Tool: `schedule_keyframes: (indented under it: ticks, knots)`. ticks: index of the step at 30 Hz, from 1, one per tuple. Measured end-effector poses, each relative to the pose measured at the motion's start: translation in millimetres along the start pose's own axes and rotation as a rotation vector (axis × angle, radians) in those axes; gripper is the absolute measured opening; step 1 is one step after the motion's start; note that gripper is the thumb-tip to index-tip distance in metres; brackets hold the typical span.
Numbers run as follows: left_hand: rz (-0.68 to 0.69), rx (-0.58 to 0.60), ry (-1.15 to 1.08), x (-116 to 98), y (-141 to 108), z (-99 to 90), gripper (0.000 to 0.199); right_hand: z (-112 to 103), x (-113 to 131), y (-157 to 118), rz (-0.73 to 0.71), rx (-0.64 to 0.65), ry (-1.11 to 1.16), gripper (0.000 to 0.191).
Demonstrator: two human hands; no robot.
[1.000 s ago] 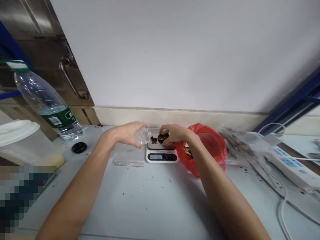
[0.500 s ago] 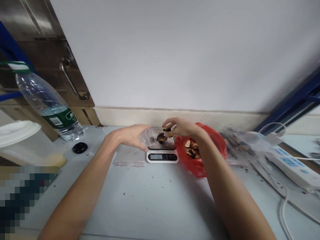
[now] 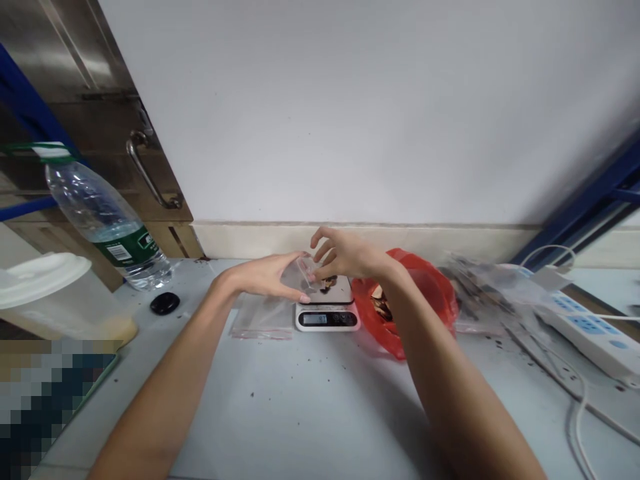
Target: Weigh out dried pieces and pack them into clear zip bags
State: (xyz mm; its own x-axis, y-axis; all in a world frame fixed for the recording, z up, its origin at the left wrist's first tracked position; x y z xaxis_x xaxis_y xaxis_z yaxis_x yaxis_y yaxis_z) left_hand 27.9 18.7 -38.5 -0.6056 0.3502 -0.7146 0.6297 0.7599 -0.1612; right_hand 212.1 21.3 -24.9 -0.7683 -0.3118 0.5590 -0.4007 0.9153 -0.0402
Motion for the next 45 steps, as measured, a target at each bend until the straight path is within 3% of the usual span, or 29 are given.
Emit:
schedule_keyframes:
  ticks: [9,12,14,19,23,26,30,38,45]
  knots:
    - [0.031,-0.05,-0.078,2,-10,-15.9,0.079,8,14,7,-0.117,-0.319,0.196,0.028]
    - [-0.017,-0.09,-0.072,6,-16,-22.8,0.087,6,5,10,-0.01,-0.396,0.054,0.016]
    - [-0.046,-0.124,-0.049,8,-20,-27.2,0.089,10,-4,12,0.127,-0.316,-0.122,0.016]
    - [-0.097,-0.16,0.035,13,-26,-33.9,0.093,32,-13,19,0.253,0.002,-0.402,0.052]
    - [-0.166,-0.161,0.13,16,-22,-32.3,0.097,45,-10,26,0.223,0.073,-0.438,0.035]
    - [-0.197,-0.135,0.165,15,-16,-26.3,0.095,46,-14,28,0.21,0.096,-0.387,0.017]
    - [-0.177,-0.076,0.159,13,-6,-16.4,0.079,36,-25,27,0.202,0.104,-0.307,0.015]
    - [-0.099,0.013,0.083,17,1,-6.4,0.064,10,-41,23,0.141,-0.041,-0.156,0.014]
    - [-0.101,0.004,0.096,11,3,-3.1,0.065,10,-24,18,0.031,-0.089,0.075,0.008]
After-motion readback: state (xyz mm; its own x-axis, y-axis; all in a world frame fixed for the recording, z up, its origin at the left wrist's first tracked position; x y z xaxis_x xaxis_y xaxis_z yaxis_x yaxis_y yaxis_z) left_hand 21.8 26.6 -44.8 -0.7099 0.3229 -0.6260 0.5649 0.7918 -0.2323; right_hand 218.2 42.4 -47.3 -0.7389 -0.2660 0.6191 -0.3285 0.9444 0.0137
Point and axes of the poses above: each hand's wrist, its own y-axis towards the middle knuckle, its own z-axis out of the palm, x = y × z, the point moved 2 cm from there along y, towards the middle knuckle, and after that the axes turned 15 degrees about -y, right-handed, at the moved point
